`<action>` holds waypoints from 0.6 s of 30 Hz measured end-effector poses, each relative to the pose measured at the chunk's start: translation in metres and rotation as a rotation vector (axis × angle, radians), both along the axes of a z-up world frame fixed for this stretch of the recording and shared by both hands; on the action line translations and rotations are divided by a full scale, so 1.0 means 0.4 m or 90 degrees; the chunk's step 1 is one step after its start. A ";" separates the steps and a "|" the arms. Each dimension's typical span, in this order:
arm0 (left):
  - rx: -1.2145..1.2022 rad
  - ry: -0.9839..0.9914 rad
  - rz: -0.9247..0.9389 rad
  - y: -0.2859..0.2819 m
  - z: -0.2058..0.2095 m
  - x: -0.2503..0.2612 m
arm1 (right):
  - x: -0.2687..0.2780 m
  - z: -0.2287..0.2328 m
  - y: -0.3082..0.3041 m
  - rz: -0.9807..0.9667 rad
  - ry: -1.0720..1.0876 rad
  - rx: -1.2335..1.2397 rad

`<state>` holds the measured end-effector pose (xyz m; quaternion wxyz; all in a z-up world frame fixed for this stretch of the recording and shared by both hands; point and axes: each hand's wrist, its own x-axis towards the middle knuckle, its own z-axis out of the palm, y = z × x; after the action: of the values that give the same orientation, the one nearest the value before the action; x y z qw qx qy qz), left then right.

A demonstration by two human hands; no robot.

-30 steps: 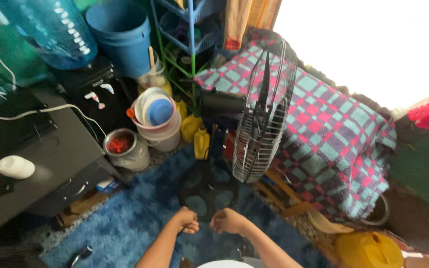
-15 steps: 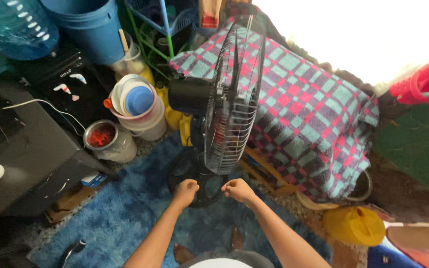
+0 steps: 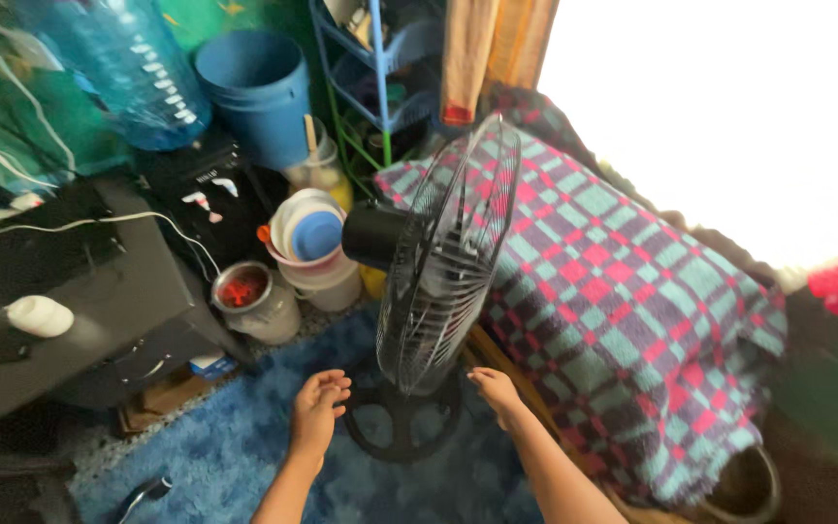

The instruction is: The person assembles a table fan by attaching the fan blades to the motor shaft, securing them with a nut, and then fitting the front and rear wire cages. The person manually spins the blades to test the assembly and adjusts the fan head.

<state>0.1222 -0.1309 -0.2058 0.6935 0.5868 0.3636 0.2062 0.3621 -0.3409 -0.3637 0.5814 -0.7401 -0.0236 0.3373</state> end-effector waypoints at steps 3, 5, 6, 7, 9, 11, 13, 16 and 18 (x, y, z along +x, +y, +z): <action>0.031 -0.112 0.062 -0.028 0.084 0.028 | 0.028 0.014 0.000 -0.049 -0.045 -0.005; 0.061 -0.171 0.075 -0.060 0.192 0.042 | 0.030 0.065 0.002 -0.096 0.039 0.039; 0.082 -0.189 0.070 -0.082 0.256 0.045 | 0.029 0.118 0.014 -0.127 0.143 0.090; 0.104 -0.207 0.064 -0.111 0.322 0.046 | 0.022 0.167 0.029 -0.158 0.247 0.141; 0.403 -0.166 0.000 -0.180 0.441 0.055 | 0.008 0.239 0.070 -0.120 0.243 0.178; 0.627 -0.217 -0.002 -0.236 0.523 0.102 | 0.018 0.274 0.111 -0.074 0.257 0.320; 0.701 -0.171 0.008 -0.244 0.565 0.161 | 0.010 0.281 0.154 -0.018 0.298 0.569; 0.633 -0.163 0.002 -0.197 0.562 0.193 | -0.017 0.314 0.204 -0.158 0.354 0.439; 0.511 -0.203 -0.028 -0.117 0.547 0.201 | -0.041 0.367 0.215 -0.206 0.369 0.386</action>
<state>0.2025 -0.1776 0.0128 0.4618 0.7786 0.1301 0.4044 0.3458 -0.2549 -0.2170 0.8000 -0.4053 0.1586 0.4131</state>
